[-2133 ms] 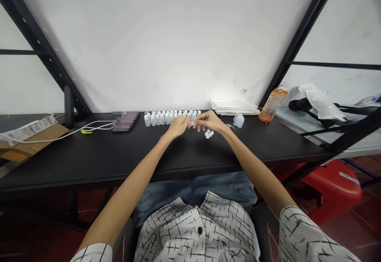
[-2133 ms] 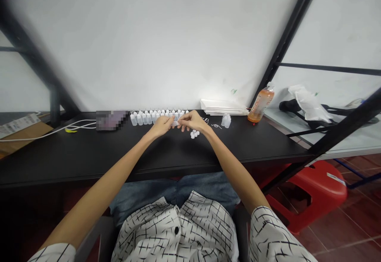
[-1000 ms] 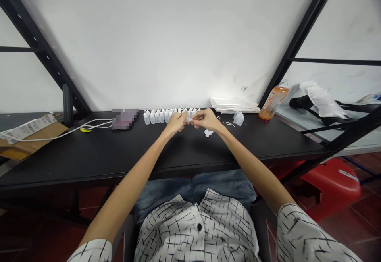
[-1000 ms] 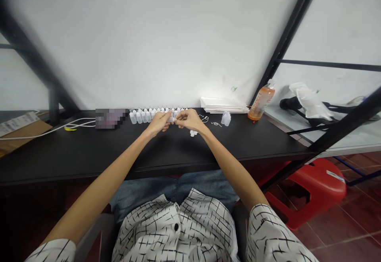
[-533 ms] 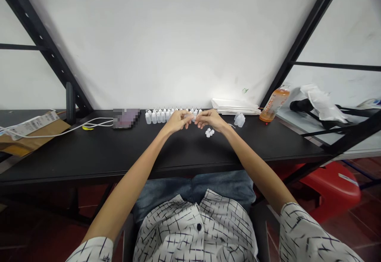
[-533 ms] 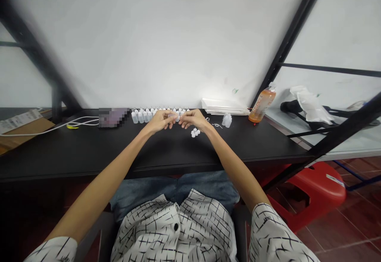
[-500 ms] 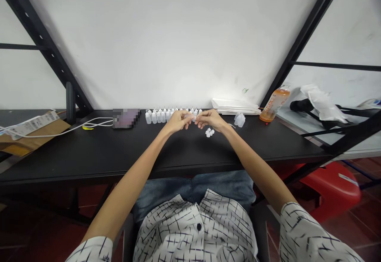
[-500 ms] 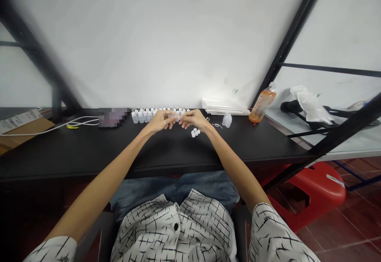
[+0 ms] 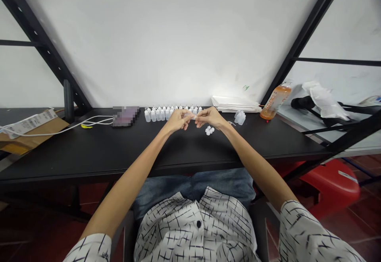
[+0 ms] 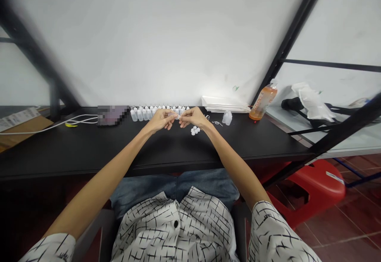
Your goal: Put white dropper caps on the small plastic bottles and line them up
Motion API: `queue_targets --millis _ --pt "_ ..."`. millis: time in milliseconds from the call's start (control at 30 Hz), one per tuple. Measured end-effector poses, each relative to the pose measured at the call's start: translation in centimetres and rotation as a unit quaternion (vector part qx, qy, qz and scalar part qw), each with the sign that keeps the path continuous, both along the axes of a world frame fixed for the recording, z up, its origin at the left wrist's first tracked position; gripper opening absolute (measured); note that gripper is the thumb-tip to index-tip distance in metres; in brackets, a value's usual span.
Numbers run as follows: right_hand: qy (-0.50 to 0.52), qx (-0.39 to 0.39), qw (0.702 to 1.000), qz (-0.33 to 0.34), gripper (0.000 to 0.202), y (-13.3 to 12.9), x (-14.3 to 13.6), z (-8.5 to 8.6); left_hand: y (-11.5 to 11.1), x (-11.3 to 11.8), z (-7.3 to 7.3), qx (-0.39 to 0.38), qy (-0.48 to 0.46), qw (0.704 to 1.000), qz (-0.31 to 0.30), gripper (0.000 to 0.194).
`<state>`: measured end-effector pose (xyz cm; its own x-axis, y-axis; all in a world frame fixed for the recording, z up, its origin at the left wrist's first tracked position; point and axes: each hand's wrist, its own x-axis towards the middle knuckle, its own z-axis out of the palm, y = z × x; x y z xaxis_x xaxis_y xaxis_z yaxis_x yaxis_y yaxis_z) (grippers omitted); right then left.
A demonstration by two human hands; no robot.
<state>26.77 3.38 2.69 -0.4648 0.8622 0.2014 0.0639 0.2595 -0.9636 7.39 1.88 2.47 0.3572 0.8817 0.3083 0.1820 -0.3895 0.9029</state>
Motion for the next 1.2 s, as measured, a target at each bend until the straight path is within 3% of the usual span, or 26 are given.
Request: queue_targets --millis 300,600,933,1200 --pt "-0.002 0.037 0.999 -0.009 0.046 0.0 -0.2 -0.1 -0.7 0.3 0.4 -0.034 -0.025 0.999 0.002 0.041" --pt "0.001 0.044 0.999 -0.016 0.043 -0.1 -0.1 0.1 -0.5 0.3 -0.2 -0.046 -0.019 0.999 0.001 0.052" --pt "-0.012 0.035 0.999 0.0 0.042 -0.2 -0.2 0.3 0.0 0.0 -0.8 -0.055 -0.014 0.998 -0.001 0.049" --pt "-0.011 0.039 0.999 0.008 0.044 0.0 -0.5 0.0 -0.3 0.2 -0.5 -0.073 -0.009 0.997 0.01 0.05"
